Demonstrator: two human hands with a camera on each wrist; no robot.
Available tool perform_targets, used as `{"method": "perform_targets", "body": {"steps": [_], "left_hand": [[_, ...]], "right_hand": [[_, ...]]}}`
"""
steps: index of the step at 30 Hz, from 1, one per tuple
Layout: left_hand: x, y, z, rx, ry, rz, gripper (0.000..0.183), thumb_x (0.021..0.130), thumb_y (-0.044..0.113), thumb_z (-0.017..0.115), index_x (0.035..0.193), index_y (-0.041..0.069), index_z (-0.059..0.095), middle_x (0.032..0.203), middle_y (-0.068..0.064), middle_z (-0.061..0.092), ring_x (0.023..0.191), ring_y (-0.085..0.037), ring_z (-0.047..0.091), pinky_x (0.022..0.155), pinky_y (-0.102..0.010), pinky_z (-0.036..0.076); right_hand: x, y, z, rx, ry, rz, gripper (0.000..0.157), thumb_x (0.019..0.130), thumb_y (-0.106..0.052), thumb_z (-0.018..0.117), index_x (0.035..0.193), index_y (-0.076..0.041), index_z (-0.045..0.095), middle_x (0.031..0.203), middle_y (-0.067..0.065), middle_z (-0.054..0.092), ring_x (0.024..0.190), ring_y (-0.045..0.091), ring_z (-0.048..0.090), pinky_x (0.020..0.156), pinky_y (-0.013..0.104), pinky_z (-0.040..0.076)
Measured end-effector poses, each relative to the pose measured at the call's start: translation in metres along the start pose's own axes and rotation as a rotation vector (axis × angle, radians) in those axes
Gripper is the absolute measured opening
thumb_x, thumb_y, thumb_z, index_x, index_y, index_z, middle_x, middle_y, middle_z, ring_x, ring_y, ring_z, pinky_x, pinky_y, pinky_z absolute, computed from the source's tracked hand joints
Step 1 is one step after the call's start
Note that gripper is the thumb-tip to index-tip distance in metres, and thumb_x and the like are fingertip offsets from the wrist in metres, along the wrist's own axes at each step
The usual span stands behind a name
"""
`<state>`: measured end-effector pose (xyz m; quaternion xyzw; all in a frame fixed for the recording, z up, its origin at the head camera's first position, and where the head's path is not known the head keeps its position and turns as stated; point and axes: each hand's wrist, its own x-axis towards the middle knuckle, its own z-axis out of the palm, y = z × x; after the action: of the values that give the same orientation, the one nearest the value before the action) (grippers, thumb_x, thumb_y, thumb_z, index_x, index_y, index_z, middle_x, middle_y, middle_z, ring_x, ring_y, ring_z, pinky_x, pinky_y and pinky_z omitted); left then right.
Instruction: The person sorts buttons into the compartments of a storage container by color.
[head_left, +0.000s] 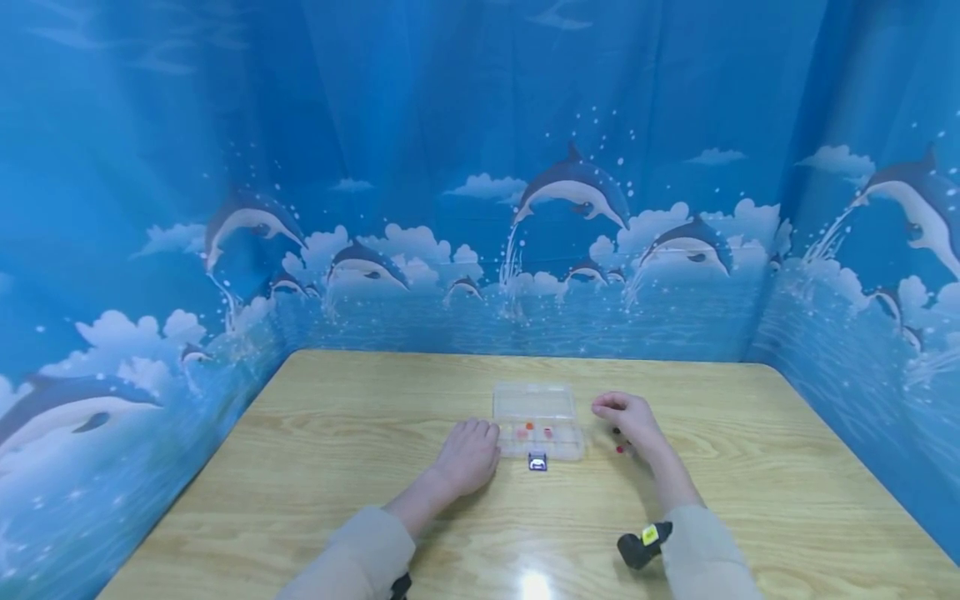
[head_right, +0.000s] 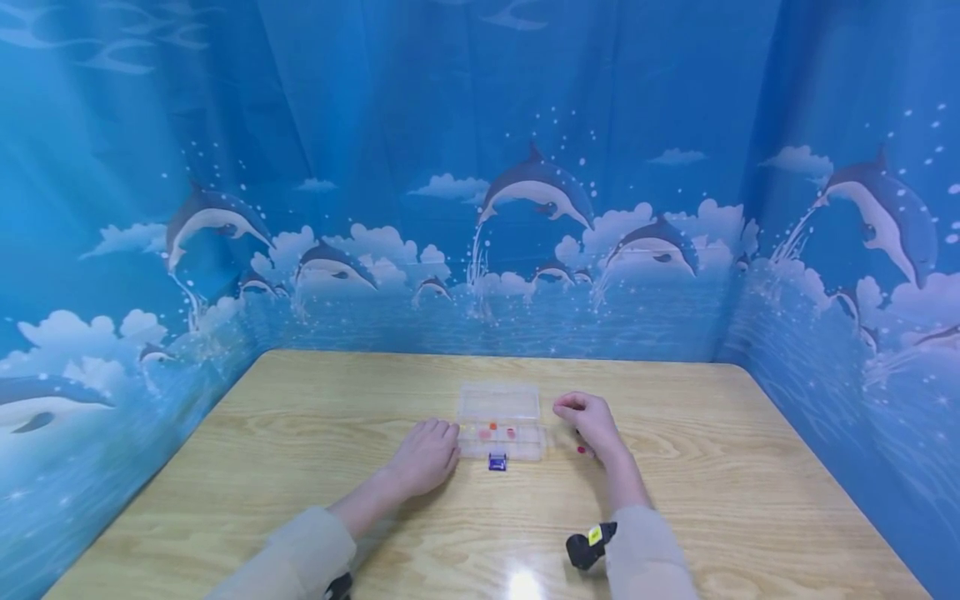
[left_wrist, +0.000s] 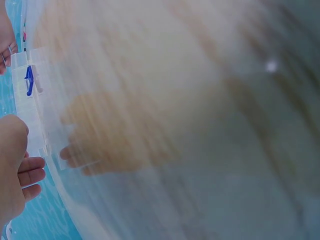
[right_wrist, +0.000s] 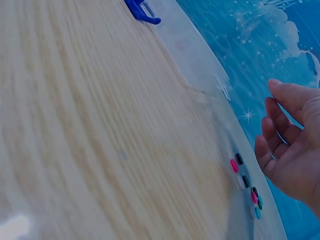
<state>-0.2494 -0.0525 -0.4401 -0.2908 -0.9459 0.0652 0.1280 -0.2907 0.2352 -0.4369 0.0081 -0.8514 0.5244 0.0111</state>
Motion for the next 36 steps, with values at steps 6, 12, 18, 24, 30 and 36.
{"method": "perform_targets", "body": {"steps": [6, 12, 18, 24, 30, 36], "left_hand": [[-0.001, 0.000, 0.001, 0.009, 0.016, 0.004, 0.027, 0.094, 0.028, 0.049, 0.106, 0.004, 0.055, 0.089, -0.005, 0.055, 0.083, -0.018, 0.050, 0.077, -0.030, 0.044], [0.000, -0.001, 0.000, 0.005, 0.010, 0.002, 0.029, 0.094, 0.028, 0.048, 0.108, 0.004, 0.054, 0.091, -0.006, 0.055, 0.085, -0.018, 0.050, 0.079, -0.031, 0.044], [0.000, -0.001, -0.002, 0.001, -0.011, 0.002, 0.029, 0.095, 0.028, 0.047, 0.110, 0.004, 0.054, 0.093, -0.006, 0.055, 0.086, -0.018, 0.051, 0.080, -0.031, 0.045], [-0.002, -0.001, -0.002, -0.006, -0.001, 0.001, 0.027, 0.095, 0.027, 0.047, 0.106, 0.004, 0.055, 0.091, -0.005, 0.055, 0.085, -0.018, 0.050, 0.079, -0.031, 0.044], [-0.002, 0.000, 0.001, -0.007, 0.028, 0.002, 0.021, 0.093, 0.026, 0.050, 0.099, 0.007, 0.054, 0.085, -0.004, 0.053, 0.080, -0.017, 0.048, 0.073, -0.030, 0.043], [-0.002, 0.000, 0.001, -0.008, 0.033, 0.004, 0.025, 0.094, 0.027, 0.048, 0.104, 0.005, 0.054, 0.088, -0.005, 0.054, 0.082, -0.018, 0.049, 0.076, -0.031, 0.043]], "right_hand": [[-0.003, 0.007, -0.014, -0.004, 0.016, 0.011, 0.033, 0.090, -0.020, 0.060, 0.111, 0.005, 0.059, 0.108, 0.013, 0.061, 0.098, 0.024, 0.053, 0.080, 0.034, 0.042], [-0.006, 0.012, -0.031, -0.042, 0.021, 0.014, 0.036, 0.090, -0.023, 0.059, 0.115, 0.004, 0.057, 0.114, 0.018, 0.058, 0.101, 0.028, 0.052, 0.082, 0.037, 0.044], [-0.010, 0.019, -0.044, -0.064, 0.037, 0.008, 0.037, 0.091, -0.020, 0.057, 0.117, 0.007, 0.055, 0.117, 0.023, 0.056, 0.107, 0.034, 0.051, 0.092, 0.046, 0.040], [-0.015, 0.027, -0.050, -0.095, 0.063, 0.032, 0.038, 0.092, -0.019, 0.057, 0.117, 0.009, 0.053, 0.119, 0.027, 0.053, 0.111, 0.039, 0.047, 0.095, 0.050, 0.036], [-0.018, 0.033, -0.050, -0.114, 0.073, 0.080, 0.038, 0.091, -0.020, 0.058, 0.116, 0.008, 0.055, 0.119, 0.027, 0.053, 0.114, 0.041, 0.045, 0.098, 0.054, 0.032], [-0.018, 0.039, -0.049, -0.106, 0.073, 0.129, 0.039, 0.091, -0.022, 0.058, 0.118, 0.006, 0.055, 0.123, 0.027, 0.051, 0.117, 0.041, 0.042, 0.099, 0.055, 0.029]]}}
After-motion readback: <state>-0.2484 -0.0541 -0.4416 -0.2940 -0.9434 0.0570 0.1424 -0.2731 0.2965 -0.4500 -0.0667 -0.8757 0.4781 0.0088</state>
